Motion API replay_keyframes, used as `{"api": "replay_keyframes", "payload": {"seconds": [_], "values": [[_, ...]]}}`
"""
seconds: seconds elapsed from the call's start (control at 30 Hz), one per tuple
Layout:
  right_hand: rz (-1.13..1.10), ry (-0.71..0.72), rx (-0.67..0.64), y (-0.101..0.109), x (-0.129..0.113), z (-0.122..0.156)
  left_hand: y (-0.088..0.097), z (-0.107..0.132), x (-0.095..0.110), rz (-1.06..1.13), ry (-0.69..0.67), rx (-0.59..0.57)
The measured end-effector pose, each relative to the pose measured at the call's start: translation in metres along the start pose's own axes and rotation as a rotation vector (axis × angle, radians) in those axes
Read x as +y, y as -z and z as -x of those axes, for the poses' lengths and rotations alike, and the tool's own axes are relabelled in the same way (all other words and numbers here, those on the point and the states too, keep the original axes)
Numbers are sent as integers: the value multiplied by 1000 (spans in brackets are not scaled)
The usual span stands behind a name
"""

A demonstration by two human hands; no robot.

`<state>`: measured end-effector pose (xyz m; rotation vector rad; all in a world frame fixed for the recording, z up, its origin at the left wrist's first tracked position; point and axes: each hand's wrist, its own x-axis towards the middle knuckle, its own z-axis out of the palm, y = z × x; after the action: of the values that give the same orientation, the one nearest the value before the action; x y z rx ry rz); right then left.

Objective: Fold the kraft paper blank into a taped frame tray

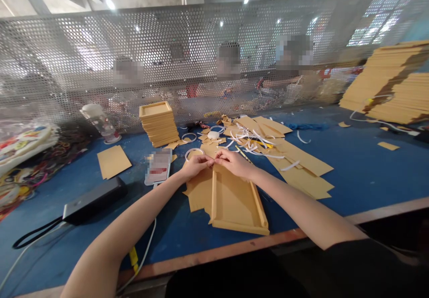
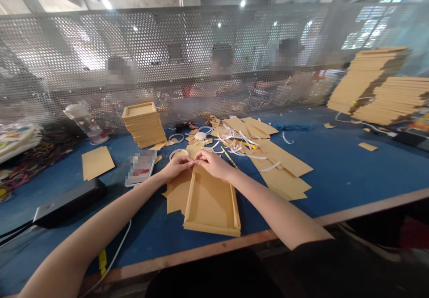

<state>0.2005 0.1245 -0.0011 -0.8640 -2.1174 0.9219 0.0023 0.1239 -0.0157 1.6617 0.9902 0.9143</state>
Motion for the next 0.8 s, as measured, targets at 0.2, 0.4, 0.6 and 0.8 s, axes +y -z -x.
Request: {"api": "replay_keyframes", "payload": {"seconds": [0.2, 0.4, 0.6, 0.8], "values": [[0, -13, 1, -1, 3, 0, -1, 0, -2, -4, 16, 0], [-43, -26, -47, 3, 7, 2, -2, -1, -4, -9, 25, 3], [29, -95, -25, 8, 8, 3, 0, 1, -2, -27, 23, 13], [42, -48, -8, 5, 8, 3, 2, 1, 0, -48, 4, 10]]}}
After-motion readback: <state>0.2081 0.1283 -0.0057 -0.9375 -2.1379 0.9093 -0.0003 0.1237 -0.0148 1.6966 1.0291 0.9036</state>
